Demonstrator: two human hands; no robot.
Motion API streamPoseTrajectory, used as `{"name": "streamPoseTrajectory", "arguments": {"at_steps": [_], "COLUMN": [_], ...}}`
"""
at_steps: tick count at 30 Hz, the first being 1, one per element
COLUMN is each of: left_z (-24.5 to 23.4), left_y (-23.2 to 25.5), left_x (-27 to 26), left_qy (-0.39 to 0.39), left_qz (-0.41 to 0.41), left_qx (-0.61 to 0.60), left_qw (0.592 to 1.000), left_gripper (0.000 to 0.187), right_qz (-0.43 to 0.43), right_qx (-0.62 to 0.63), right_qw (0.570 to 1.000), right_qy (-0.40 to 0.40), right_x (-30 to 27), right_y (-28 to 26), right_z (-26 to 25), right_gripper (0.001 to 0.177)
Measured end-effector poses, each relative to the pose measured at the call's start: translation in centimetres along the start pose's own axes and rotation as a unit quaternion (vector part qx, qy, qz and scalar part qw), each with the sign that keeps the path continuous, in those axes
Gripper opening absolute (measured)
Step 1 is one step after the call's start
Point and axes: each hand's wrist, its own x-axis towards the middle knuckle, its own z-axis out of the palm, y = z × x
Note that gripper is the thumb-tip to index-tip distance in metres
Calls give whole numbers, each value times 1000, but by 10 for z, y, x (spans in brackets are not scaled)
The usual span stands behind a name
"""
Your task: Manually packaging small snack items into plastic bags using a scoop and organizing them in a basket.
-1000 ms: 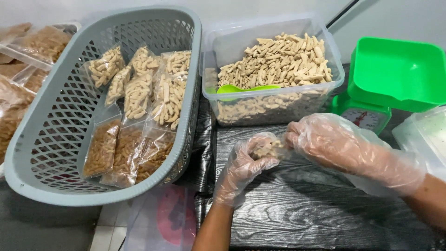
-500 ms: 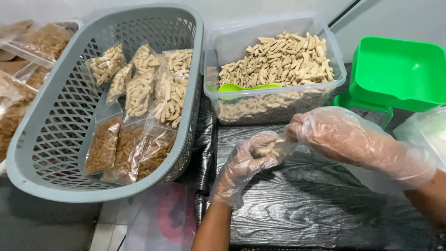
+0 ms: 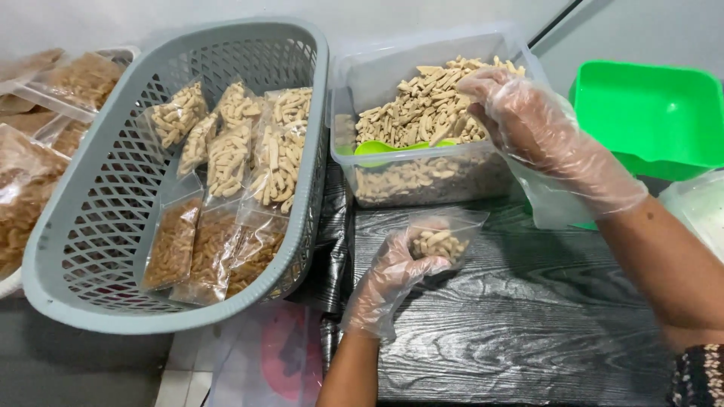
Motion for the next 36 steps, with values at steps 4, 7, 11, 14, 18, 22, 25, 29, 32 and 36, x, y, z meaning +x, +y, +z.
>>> {"name": "streamPoseTrajectory", "arguments": {"at_steps": [4, 7, 11, 14, 18, 22, 25, 29, 32, 36], "left_z": [-10, -11, -6, -13, 22, 63, 82, 107, 158, 169], "left_y": [-9, -14, -12, -37, -6, 22, 36, 56, 111, 102], "left_x": [3, 5, 4, 7, 6, 4, 14, 54, 61, 106], "left_qy": [-15, -10, 33, 17, 33, -1, -24, -72, -110, -29], "left_qz": [-11, -20, -52, 1, -44, -63, -44, 104, 209, 327], "left_qx": [-2, 4, -13, -79, 85, 100, 49, 132, 200, 486], "left_qw": [1000, 1000, 998, 997, 995, 993, 998, 983, 951, 810], "left_gripper": [62, 58, 57, 55, 52, 52, 51, 39, 15, 41], "right_qz": [28, 78, 101, 183, 394, 447, 392, 277, 456, 624], "right_qx": [3, 32, 105, 250, 341, 422, 370, 249, -8, 406], "right_qw": [1000, 995, 982, 925, 825, 762, 820, 927, 840, 661], "right_qy": [-3, -58, -123, -218, -217, -204, -191, -50, -294, 99], "right_x": [-1, -5, -28, -56, -85, -91, -90, -101, -73, -128], "right_y": [-9, -33, -60, -74, -87, -86, -71, -51, -53, -18], "right_z": [-1, -23, -36, -24, -13, -39, -71, -127, -202, -181], "right_gripper": [35, 21, 35, 58, 36, 26, 31, 27, 53, 46]}}
